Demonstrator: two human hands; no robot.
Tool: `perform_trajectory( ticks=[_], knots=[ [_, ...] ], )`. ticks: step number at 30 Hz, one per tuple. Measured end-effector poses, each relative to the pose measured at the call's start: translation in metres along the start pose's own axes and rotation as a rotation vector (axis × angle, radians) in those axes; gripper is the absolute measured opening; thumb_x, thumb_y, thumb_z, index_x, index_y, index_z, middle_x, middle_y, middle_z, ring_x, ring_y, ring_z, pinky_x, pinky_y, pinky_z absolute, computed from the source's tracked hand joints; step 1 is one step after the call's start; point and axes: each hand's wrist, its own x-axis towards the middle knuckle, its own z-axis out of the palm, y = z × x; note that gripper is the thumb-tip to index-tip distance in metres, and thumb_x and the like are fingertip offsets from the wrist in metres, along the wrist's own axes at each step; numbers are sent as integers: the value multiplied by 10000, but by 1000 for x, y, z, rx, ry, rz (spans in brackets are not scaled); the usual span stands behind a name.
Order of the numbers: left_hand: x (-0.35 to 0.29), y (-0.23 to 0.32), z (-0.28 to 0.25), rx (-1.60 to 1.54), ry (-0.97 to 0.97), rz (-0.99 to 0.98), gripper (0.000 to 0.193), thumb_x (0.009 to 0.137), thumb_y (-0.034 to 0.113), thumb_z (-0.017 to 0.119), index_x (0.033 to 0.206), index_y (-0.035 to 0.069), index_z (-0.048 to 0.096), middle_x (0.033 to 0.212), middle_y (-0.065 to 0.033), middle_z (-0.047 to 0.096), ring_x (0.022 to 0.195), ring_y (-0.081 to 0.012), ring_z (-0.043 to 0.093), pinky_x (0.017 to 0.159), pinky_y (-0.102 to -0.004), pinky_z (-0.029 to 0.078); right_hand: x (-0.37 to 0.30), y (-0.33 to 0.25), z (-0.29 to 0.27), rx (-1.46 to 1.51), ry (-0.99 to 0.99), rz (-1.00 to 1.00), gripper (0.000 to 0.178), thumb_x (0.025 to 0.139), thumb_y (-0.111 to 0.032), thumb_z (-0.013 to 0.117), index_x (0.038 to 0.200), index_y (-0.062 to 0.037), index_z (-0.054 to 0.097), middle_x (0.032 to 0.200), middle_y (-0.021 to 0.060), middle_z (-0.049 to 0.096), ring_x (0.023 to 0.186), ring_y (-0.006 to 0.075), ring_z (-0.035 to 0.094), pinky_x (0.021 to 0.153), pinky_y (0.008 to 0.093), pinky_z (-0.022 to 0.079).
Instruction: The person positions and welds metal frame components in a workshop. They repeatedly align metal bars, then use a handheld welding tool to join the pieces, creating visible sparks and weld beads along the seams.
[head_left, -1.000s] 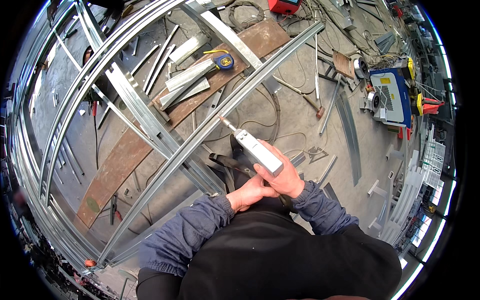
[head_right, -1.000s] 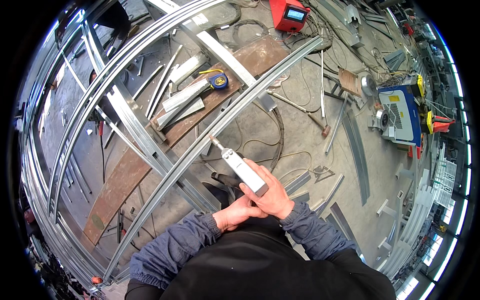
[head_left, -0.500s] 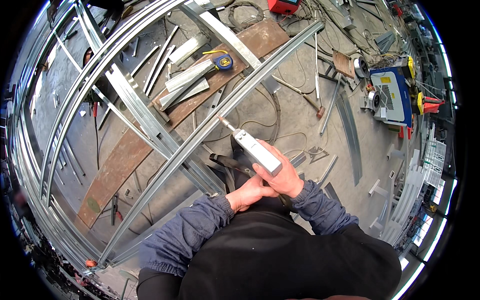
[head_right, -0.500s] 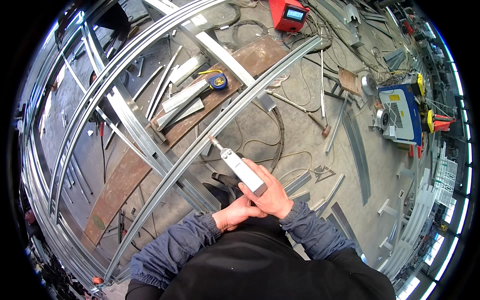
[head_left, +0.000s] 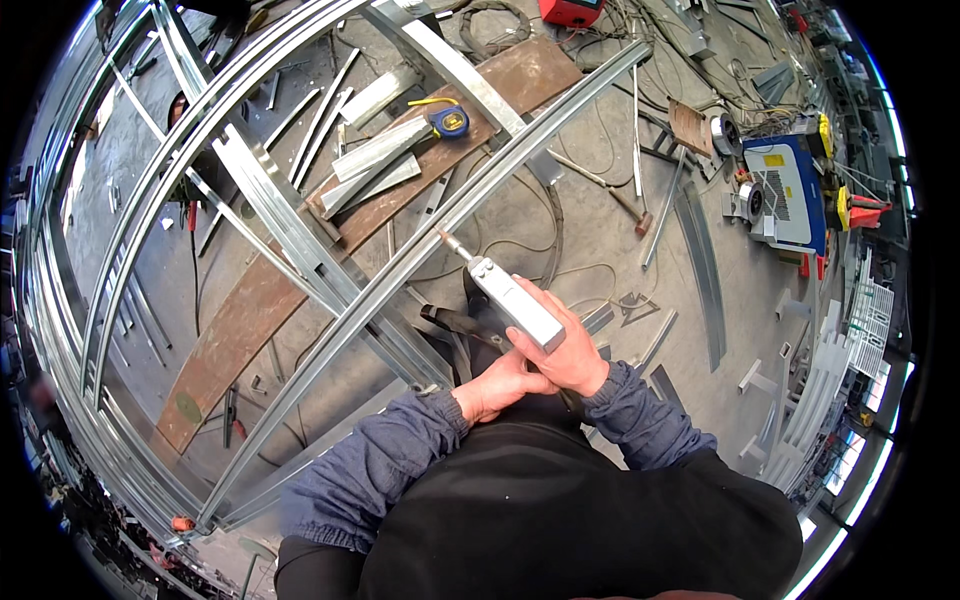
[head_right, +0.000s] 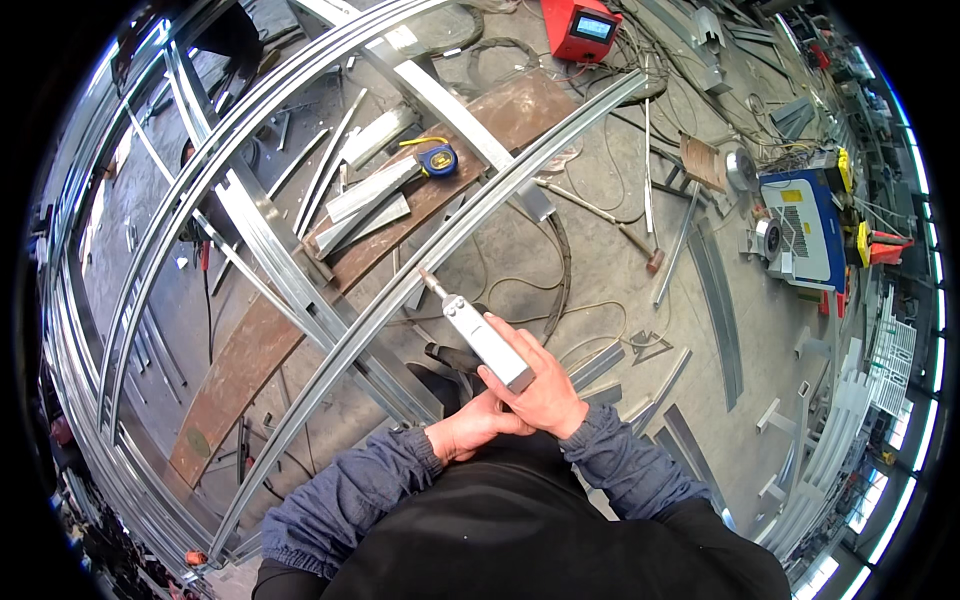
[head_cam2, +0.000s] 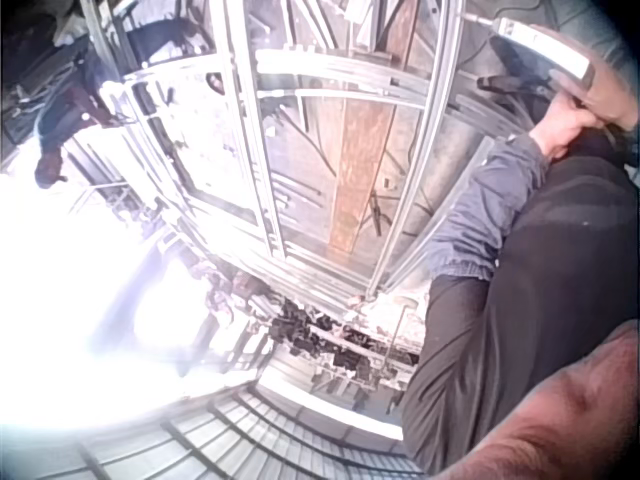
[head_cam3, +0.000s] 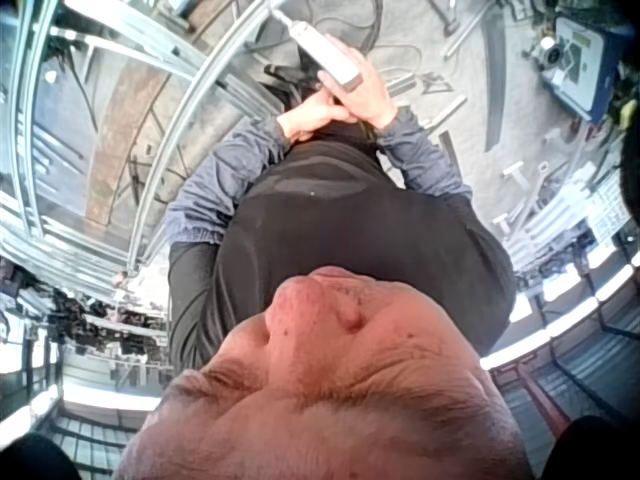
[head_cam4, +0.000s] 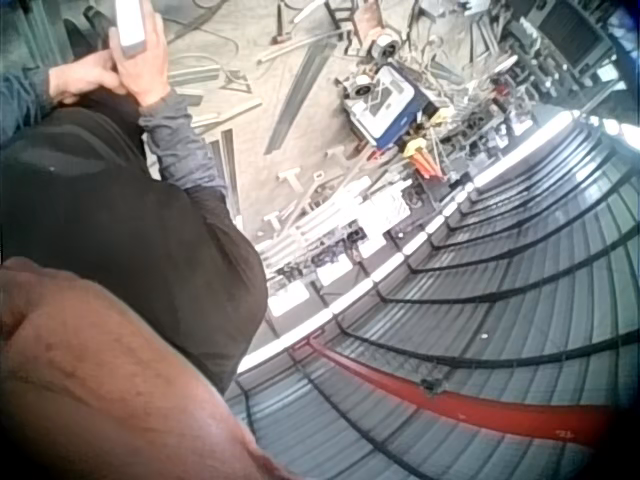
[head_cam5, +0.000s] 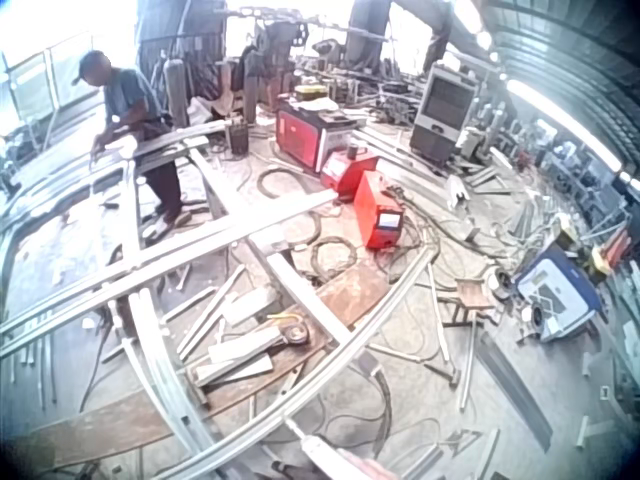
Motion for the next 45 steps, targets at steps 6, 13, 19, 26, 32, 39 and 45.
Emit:
perform_trajectory(
  ticks=[6,13,19,26,32,39,45],
  knots=[
    [0,1,0,-9,-2,5,629,864,17,748,1451,7,525,1310,-91,633,1209,-194,619,1032,-332,510,0,3,1,9,-13,18,701,965,-236,756,1573,-38,469,1419,192,625,1184,388,647,1002,421,539],
    [2,0,-2,10,-19,2,639,862,22,749,1461,2,526,1329,-95,629,1211,-192,618,1033,-331,508,1,3,1,13,-3,17,706,963,-238,759,1576,-44,467,1405,190,629,1192,386,647,1003,424,541],
    [2,1,-3,13,0,6,612,865,30,748,1439,1,537,1309,-87,631,1184,-187,620,1018,-330,510,4,3,2,22,-15,26,704,961,-236,760,1575,-48,470,1389,193,632,1165,390,654,990,430,546],
    [-1,5,-2,5,6,-4,567,867,27,741,1402,3,554,1262,-74,646,1148,-172,624,998,-326,512,4,6,5,21,13,-12,698,965,-236,756,1575,-51,473,1399,200,631,1170,396,660,999,430,547],
    [3,1,-4,8,6,15,572,866,23,739,1405,2,549,1253,-72,653,1145,-170,626,995,-324,510,5,5,4,24,-2,16,697,966,-248,756,1575,-59,474,1406,200,630,1204,401,656,1009,437,545],
    [-1,10,-2,17,-12,-22,666,859,28,750,1472,3,490,1335,-93,613,1207,-191,611,1023,-330,507,5,3,3,27,-19,51,689,972,-260,750,1571,-64,473,1415,196,628,1222,396,652,1017,435,544],
    [-3,12,0,5,-9,-19,682,860,35,755,1483,0,482,1345,-99,611,1224,-196,608,1037,-338,507,5,3,3,28,-28,47,690,975,-265,747,1573,-64,467,1423,196,623,1237,391,645,1031,434,537]
  ],
)
